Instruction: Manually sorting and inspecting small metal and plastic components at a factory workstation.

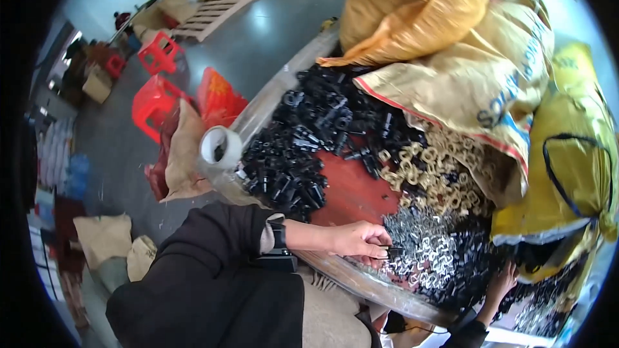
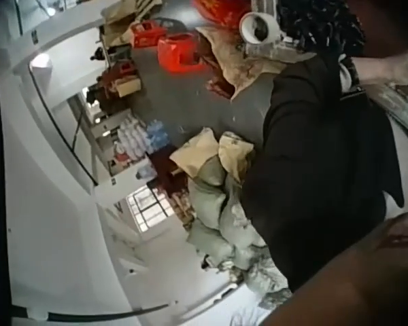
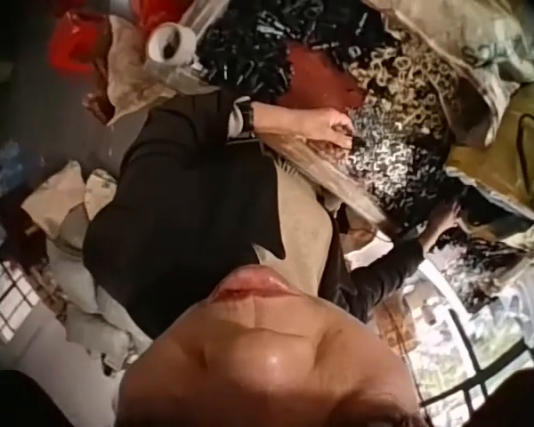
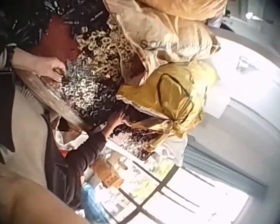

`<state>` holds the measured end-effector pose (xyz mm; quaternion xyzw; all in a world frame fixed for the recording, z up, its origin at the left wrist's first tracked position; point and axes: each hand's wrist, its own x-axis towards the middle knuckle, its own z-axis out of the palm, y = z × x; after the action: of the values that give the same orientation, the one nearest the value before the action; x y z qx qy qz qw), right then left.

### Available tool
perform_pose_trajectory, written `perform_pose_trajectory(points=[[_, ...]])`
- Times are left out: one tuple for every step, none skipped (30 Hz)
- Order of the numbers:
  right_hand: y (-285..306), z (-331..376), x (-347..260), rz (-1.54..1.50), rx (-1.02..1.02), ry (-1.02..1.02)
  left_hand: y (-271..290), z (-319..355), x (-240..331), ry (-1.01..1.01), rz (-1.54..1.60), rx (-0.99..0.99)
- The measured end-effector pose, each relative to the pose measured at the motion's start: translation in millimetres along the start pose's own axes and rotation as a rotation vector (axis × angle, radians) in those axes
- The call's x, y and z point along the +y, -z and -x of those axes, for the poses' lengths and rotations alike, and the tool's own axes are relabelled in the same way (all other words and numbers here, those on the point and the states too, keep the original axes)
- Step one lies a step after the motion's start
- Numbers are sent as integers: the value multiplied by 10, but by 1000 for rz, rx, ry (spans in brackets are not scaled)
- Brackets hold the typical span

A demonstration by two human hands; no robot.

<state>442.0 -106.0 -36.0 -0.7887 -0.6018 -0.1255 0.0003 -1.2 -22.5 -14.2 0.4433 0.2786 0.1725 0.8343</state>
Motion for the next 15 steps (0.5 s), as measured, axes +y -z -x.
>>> perform_pose_trajectory(points=[[18,-5,-1,40,-31,-34,17,31,35,12,-1,-4],[38,-37,-23,84,-62,-71,37,53,67,26,0,-13],[52,-54,-60,84,-53,-57,59,81,87,43,-1,-27],[84,-53,-103,79,-13,-54,85,105,102,31,3,-21],[119,-24,-152,75,25,-56,116,135,108,12,22,12],[160,24,-208,71,59,-61,149,172,105,-4,41,42],[229,66,-267,76,61,-63,172,201,103,-17,59,67],[311,102,-342,-57,100,-28,198,233,88,-16,61,60],[419,127,-433,-186,142,3,237,249,72,-36,96,93],[537,143,-556,-316,182,33,276,265,74,-54,130,126],[660,163,-699,-307,180,19,309,277,70,-67,165,158],[829,166,-899,-378,200,85,333,286,89,-56,167,137],[1004,185,-1093,-445,216,142,342,289,115,-55,191,127],[1178,211,-1253,-525,117,153,311,296,151,-44,220,110],[1322,202,-1436,-605,19,156,289,300,184,-57,234,120]])
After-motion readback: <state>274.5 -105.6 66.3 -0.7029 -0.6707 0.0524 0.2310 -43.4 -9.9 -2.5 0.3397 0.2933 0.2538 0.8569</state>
